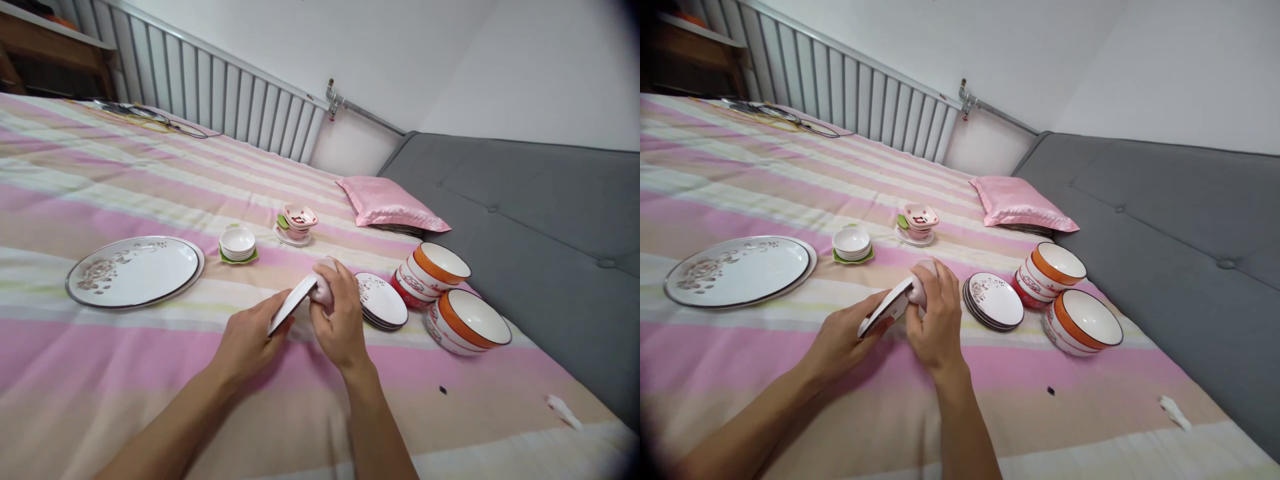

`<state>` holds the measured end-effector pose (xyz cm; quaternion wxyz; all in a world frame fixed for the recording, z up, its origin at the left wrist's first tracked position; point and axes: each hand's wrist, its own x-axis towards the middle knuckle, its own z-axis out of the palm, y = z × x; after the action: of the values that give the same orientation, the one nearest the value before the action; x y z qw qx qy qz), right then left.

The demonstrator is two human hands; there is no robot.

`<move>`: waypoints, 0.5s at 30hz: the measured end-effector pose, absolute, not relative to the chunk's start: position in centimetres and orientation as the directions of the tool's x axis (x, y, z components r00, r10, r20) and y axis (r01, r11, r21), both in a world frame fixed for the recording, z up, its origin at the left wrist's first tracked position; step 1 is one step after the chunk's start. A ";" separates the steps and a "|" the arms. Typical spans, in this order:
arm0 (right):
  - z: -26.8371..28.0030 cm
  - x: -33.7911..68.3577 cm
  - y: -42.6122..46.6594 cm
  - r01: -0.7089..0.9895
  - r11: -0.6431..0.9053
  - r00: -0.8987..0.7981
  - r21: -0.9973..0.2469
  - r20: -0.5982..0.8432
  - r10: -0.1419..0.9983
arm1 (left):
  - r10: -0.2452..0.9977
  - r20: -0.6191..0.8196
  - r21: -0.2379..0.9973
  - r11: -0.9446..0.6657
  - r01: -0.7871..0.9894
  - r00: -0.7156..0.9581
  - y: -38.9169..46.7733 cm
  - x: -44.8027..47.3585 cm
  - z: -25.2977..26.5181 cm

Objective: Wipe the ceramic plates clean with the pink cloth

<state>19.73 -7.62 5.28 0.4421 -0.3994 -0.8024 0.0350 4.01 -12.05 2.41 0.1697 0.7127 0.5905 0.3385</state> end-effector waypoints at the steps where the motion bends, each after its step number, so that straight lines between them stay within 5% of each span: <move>1: 5.3 19.7 -7.7 0.602 0.694 -0.306 -0.395 0.688 0.658 | 0.956 0.284 0.643 -0.246 0.726 0.072 -12.1 4.0 2.4; 10: 5.6 18.4 -9.0 0.587 0.766 -0.455 -0.261 0.677 0.579 | 0.958 0.287 0.652 -0.213 0.728 0.023 -11.8 3.7 2.3; 15: 5.4 18.9 -8.3 0.582 0.742 -0.381 -0.333 0.695 0.610 | 0.958 0.279 0.633 -0.237 0.737 0.068 -11.8 3.8 2.3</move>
<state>18.90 -8.28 5.38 0.4254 -0.3587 -0.8307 0.0169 3.82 -11.80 2.30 0.1652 0.7119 0.5953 0.3341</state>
